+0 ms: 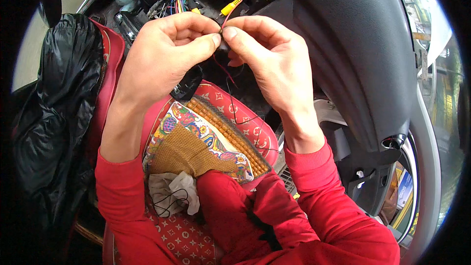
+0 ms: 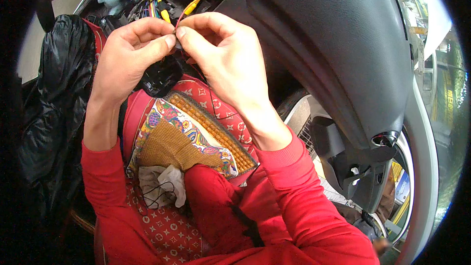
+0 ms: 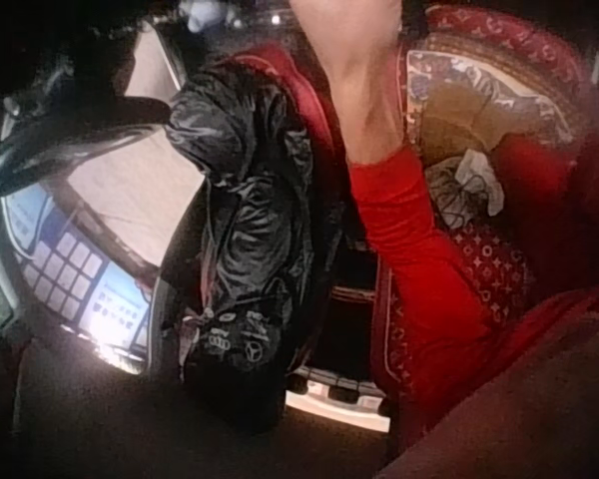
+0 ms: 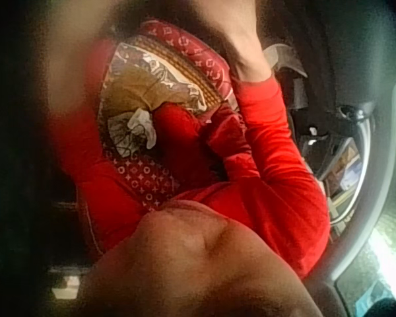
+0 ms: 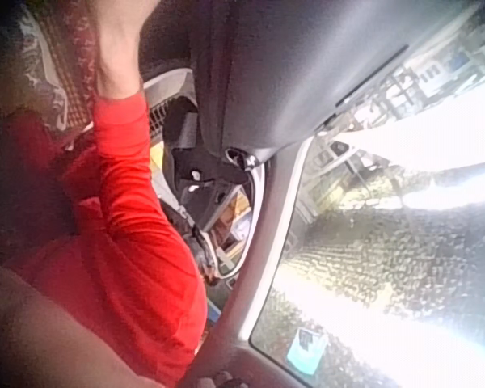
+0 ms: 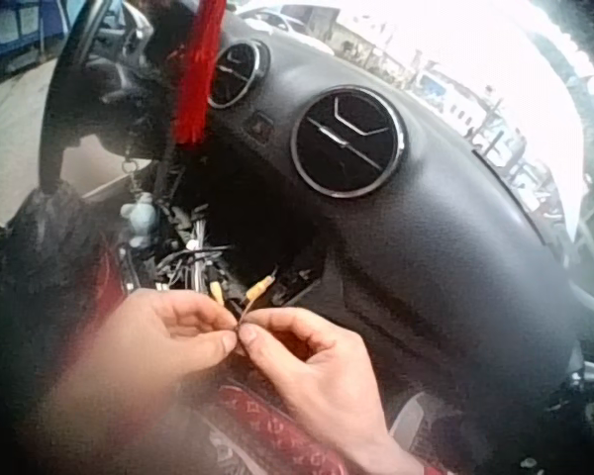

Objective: The person opens the driver door of a white car and sits inside. They remove a dashboard panel to access the wiring, then connect a yellow RCA-style plug to a harness and wrap the joint with black electrical tape. The person then places the panel back into position.

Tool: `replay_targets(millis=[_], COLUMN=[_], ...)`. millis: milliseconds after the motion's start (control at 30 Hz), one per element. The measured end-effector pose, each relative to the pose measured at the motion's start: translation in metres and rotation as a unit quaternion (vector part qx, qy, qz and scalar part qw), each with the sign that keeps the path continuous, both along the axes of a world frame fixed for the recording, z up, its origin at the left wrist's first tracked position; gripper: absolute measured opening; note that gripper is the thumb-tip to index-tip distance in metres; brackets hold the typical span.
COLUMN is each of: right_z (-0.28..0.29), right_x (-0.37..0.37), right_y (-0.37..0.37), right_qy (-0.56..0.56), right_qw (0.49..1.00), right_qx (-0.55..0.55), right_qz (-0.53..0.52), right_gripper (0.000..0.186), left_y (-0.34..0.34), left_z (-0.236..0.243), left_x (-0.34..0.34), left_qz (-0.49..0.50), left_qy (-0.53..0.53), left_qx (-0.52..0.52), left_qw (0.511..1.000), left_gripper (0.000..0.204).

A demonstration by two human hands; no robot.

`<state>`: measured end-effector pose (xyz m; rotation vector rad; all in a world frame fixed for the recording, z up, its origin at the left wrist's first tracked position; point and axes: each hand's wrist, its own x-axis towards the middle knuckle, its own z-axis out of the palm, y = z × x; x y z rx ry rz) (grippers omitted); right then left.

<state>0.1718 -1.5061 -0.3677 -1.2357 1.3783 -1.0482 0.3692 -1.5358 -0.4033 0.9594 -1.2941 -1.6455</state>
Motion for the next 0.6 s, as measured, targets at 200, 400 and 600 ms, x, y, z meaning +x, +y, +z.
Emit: replay_targets(millis=[200,400,600], right_z=[0.000,-0.005,-0.019], right_x=[0.000,0.001,0.010], right_y=[0.000,0.004,0.005], right_qy=[-0.096,-0.151,-0.277], right_qw=[0.992,0.982,0.951], right_qx=[0.081,0.117,0.127], right_qz=[0.002,-0.002,-0.056], right_gripper=[0.028,0.027,0.021], left_y=[-0.003,-0.009,-0.003], left_z=[-0.002,-0.010,-0.018], left_x=[-0.001,-0.007,-0.023], left_qz=[-0.002,-0.021,0.056], left_qy=[0.016,0.050,0.086], left_qx=[0.061,0.000,0.013], left_qw=[0.998,0.999,0.995], left_gripper=[0.026,0.024,0.018])
